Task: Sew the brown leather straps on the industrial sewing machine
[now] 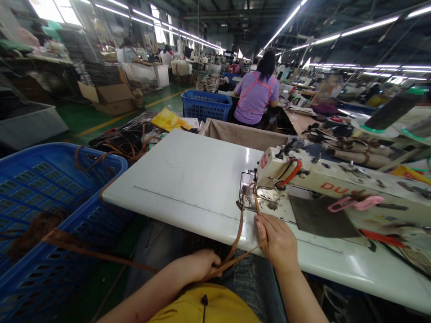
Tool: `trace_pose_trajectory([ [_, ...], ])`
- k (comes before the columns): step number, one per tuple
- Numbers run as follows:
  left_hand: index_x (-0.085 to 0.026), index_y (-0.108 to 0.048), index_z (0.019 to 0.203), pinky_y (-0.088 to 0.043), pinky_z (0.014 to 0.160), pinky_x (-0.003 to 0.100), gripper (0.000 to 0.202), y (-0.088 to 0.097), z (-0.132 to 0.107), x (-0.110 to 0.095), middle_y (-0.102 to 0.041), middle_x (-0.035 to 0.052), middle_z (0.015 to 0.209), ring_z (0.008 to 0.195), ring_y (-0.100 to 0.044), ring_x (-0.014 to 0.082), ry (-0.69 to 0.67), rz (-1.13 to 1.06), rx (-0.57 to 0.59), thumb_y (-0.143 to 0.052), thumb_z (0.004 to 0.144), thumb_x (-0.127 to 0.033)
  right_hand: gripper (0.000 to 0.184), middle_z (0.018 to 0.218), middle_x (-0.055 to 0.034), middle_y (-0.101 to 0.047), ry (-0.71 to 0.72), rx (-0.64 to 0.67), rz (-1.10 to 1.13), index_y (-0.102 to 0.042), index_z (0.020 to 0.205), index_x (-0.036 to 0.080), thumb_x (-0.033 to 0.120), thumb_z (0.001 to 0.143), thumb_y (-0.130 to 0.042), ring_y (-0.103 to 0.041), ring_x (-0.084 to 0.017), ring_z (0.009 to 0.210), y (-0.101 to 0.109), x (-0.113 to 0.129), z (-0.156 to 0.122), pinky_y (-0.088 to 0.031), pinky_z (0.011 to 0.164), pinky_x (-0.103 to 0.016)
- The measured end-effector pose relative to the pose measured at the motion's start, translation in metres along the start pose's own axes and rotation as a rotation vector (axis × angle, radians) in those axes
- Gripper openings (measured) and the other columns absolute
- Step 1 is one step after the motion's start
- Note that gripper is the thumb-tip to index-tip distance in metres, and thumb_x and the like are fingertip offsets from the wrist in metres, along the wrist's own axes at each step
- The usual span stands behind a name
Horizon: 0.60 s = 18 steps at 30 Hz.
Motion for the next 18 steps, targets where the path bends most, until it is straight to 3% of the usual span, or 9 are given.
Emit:
trace_pose_trajectory([
  [5, -0.021, -0.080, 0.093, -0.048, 0.077, 0.033, 0.048, 0.000, -0.003, -0.011, -0.074, 0.0031, 0.087, 0.078, -0.061, 0.0225, -0.040, -0.011, 0.010, -0.080, 0.072, -0.064, 0.022, 0.117, -0.0096, -0.078, -0.002, -0.004, 0.002, -0.075, 0.113, 0.017, 0.026, 0.107, -0.056, -0.072, -0.028, 0.107, 0.001, 0.000, 0.000, -0.055, 0.098, -0.044],
  [9, -0.019, -0.079, 0.108, -0.045, 0.071, 0.028, 0.058, 0.000, 0.001, -0.028, -0.075, 0.0038, 0.095, 0.079, -0.059, 0.0188, -0.099, -0.084, -0.009, -0.060, 0.088, -0.070, 0.023, 0.116, -0.0099, -0.079, 0.004, -0.002, -0.002, -0.076, 0.114, 0.017, 0.025, 0.107, -0.056, -0.072, -0.027, 0.107, 0.002, 0.002, 0.001, -0.055, 0.098, -0.043],
  [11, -0.019, -0.081, 0.105, -0.041, 0.065, 0.027, 0.057, 0.000, 0.002, -0.026, -0.075, 0.0032, 0.089, 0.073, -0.057, 0.0173, -0.074, -0.081, -0.017, -0.053, 0.092, -0.067, 0.023, 0.115, -0.0098, -0.079, 0.001, -0.006, -0.008, -0.076, 0.114, 0.016, 0.026, 0.107, -0.056, -0.072, -0.027, 0.106, 0.002, 0.002, 0.001, -0.055, 0.098, -0.042],
  [15, -0.015, -0.082, 0.087, -0.038, 0.063, 0.031, 0.039, 0.003, 0.003, -0.006, -0.072, 0.0060, 0.078, 0.067, -0.053, 0.0190, 0.060, 0.014, -0.077, -0.068, 0.082, -0.052, 0.024, 0.115, -0.0097, -0.079, -0.002, -0.011, -0.014, -0.076, 0.111, 0.015, 0.027, 0.108, -0.055, -0.072, -0.026, 0.106, 0.002, 0.001, 0.001, -0.055, 0.097, -0.041],
  [18, -0.016, -0.082, 0.090, -0.039, 0.063, 0.031, 0.038, 0.004, 0.001, -0.003, -0.073, 0.0057, 0.079, 0.067, -0.055, 0.0193, 0.055, 0.013, -0.077, -0.065, 0.083, -0.050, 0.025, 0.115, -0.0096, -0.079, 0.007, -0.014, -0.022, -0.076, 0.110, 0.015, 0.027, 0.108, -0.054, -0.072, -0.026, 0.106, 0.001, 0.001, 0.000, -0.055, 0.098, -0.040],
])
Point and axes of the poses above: each hand's wrist, its own z-axis towards the middle knuckle, its own y-axis out of the back of the hand, x = y × z, the point moved 5 cm from there along z, towards the middle knuckle
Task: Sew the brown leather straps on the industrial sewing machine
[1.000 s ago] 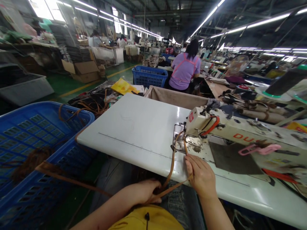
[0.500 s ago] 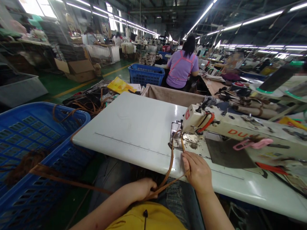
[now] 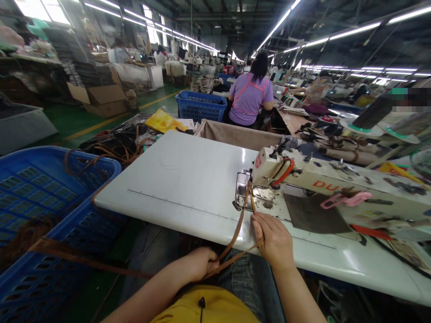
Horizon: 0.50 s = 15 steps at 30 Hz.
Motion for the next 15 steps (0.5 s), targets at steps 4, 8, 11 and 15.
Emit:
trace_pose_trajectory([
  [4, -0.017, -0.082, 0.097, -0.038, 0.063, 0.029, 0.046, 0.000, -0.004, -0.013, -0.073, 0.0036, 0.081, 0.068, -0.055, 0.0179, -0.072, -0.051, 0.040, -0.062, 0.085, -0.057, 0.024, 0.114, -0.0092, -0.079, -0.002, -0.005, -0.003, -0.076, 0.111, 0.015, 0.027, 0.108, -0.055, -0.072, -0.025, 0.104, 0.001, 0.001, 0.000, -0.054, 0.098, -0.040],
  [8, -0.015, -0.079, 0.096, -0.037, 0.063, 0.028, 0.047, 0.001, -0.006, -0.021, -0.070, 0.0024, 0.080, 0.069, -0.051, 0.0168, -0.085, -0.064, 0.033, -0.065, 0.084, -0.059, 0.024, 0.115, -0.0090, -0.079, -0.006, -0.004, 0.002, -0.076, 0.112, 0.015, 0.027, 0.108, -0.056, -0.072, -0.025, 0.105, 0.001, 0.001, 0.001, -0.054, 0.098, -0.040],
  [11, -0.015, -0.078, 0.094, -0.035, 0.061, 0.028, 0.046, 0.002, -0.007, -0.026, -0.067, 0.0012, 0.077, 0.067, -0.049, 0.0161, -0.085, -0.075, 0.026, -0.062, 0.087, -0.058, 0.024, 0.114, -0.0087, -0.079, -0.007, -0.009, -0.007, -0.076, 0.112, 0.016, 0.027, 0.108, -0.055, -0.072, -0.025, 0.105, 0.001, 0.001, 0.001, -0.054, 0.099, -0.040],
  [15, -0.017, -0.076, 0.092, -0.037, 0.064, 0.028, 0.040, 0.008, -0.015, -0.045, -0.067, -0.0002, 0.077, 0.069, -0.051, 0.0158, -0.140, -0.186, 0.054, -0.063, 0.090, -0.055, 0.025, 0.115, -0.0093, -0.079, -0.012, -0.002, -0.006, -0.076, 0.111, 0.015, 0.027, 0.109, -0.054, -0.072, -0.026, 0.106, 0.000, 0.000, -0.001, -0.054, 0.098, -0.041],
])
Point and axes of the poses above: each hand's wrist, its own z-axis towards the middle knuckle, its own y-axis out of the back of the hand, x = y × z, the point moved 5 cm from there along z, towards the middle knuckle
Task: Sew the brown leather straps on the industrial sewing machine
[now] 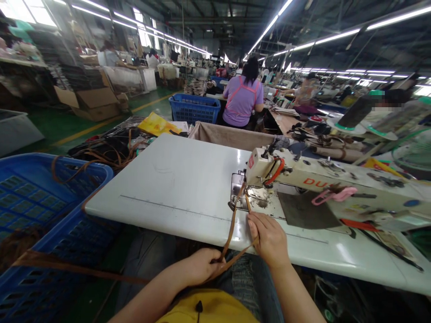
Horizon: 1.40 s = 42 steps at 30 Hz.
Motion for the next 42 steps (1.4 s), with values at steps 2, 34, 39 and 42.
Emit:
trace_pose_trajectory([
  [2, -0.017, -0.075, 0.093, -0.040, 0.070, 0.028, 0.039, 0.001, -0.004, -0.014, -0.071, 0.0012, 0.083, 0.075, -0.056, 0.0166, -0.058, -0.071, 0.032, -0.062, 0.093, -0.054, 0.025, 0.115, -0.0094, -0.079, -0.008, 0.005, 0.006, -0.076, 0.111, 0.015, 0.027, 0.108, -0.054, -0.072, -0.026, 0.106, -0.001, -0.001, -0.001, -0.055, 0.098, -0.041],
  [34, -0.020, -0.071, 0.101, -0.049, 0.089, 0.033, 0.023, 0.146, 0.159, -0.135, -0.072, 0.0035, 0.097, 0.088, -0.064, 0.0207, -0.200, 0.198, -0.628, -0.075, 0.078, -0.015, 0.027, 0.111, -0.0096, -0.079, -0.179, -0.017, 0.245, -0.075, 0.116, 0.022, 0.012, 0.101, -0.055, -0.074, -0.025, 0.103, 0.001, -0.017, -0.004, -0.062, 0.094, -0.042],
  [39, -0.021, -0.080, 0.097, -0.048, 0.093, 0.033, 0.016, 0.145, 0.161, -0.136, -0.076, 0.0064, 0.103, 0.102, -0.068, 0.0258, -0.261, 0.417, -0.570, -0.073, 0.082, -0.021, 0.033, 0.115, -0.0089, -0.078, -0.152, -0.006, 0.204, -0.073, 0.119, 0.022, 0.009, 0.099, -0.052, -0.075, -0.026, 0.103, -0.004, -0.019, -0.008, -0.064, 0.093, -0.043],
  [42, -0.021, -0.082, 0.099, -0.048, 0.094, 0.034, 0.018, 0.150, 0.159, -0.131, -0.078, 0.0078, 0.103, 0.105, -0.068, 0.0264, -0.279, 0.490, -0.557, -0.067, 0.089, -0.027, 0.037, 0.117, -0.0079, -0.079, -0.088, -0.033, 0.146, -0.072, 0.122, 0.022, 0.008, 0.097, -0.050, -0.076, -0.026, 0.104, -0.013, -0.026, -0.017, -0.065, 0.093, -0.041],
])
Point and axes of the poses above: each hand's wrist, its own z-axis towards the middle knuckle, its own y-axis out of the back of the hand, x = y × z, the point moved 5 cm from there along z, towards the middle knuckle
